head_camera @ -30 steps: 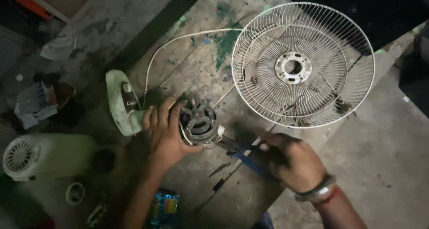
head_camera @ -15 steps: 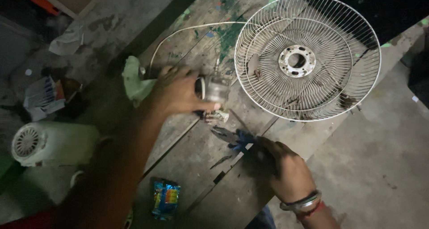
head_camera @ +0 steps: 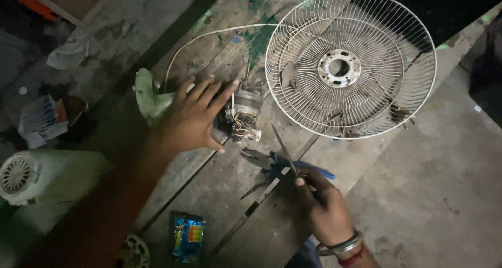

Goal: The person disassembles and works on a fan motor using pliers and a screwdriver, removing small parts and adjusting wires.

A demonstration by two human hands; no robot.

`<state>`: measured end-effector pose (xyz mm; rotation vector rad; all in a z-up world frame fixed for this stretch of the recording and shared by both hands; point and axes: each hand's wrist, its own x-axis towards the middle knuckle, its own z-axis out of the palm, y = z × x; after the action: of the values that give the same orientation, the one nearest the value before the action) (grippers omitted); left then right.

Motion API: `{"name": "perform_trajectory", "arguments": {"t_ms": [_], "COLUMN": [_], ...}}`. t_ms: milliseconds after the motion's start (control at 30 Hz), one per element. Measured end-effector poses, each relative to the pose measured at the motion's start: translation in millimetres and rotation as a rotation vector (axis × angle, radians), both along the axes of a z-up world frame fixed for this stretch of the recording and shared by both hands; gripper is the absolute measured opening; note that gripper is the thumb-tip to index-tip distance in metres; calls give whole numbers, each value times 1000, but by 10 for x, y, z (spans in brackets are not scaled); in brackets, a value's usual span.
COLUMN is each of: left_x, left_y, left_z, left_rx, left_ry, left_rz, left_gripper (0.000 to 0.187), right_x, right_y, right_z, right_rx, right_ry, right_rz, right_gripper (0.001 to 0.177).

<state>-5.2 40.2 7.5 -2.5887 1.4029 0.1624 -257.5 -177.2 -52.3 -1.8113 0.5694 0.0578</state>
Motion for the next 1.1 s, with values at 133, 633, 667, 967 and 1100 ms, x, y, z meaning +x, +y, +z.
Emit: {"name": "perform_trajectory", "arguments": {"t_ms": [133, 633, 667, 967, 1100], "left_x": [34, 389, 377, 307, 324], "left_y": [-31, -403, -391, -515, -496], "left_z": [-115, 250, 256, 370, 289], "left_rx": [-93, -143, -153, 24, 88], "left_ry": [-100, 361, 388, 443, 324], "left_rz": [-17, 340, 353, 503, 407], "left_gripper": [143, 134, 134, 149, 151], "right_x": [13, -13, 10, 437, 385], "right_y": [127, 91, 76, 143, 216], "right_z": [-95, -116, -103, 303, 382], "right_rx": [-40, 501, 456, -90, -181], "right_ry": [-151, -188, -172, -169, -280], "right_rz": [-26, -249, -266, -90, -91], "right_gripper": [32, 35, 35, 30, 23]}}
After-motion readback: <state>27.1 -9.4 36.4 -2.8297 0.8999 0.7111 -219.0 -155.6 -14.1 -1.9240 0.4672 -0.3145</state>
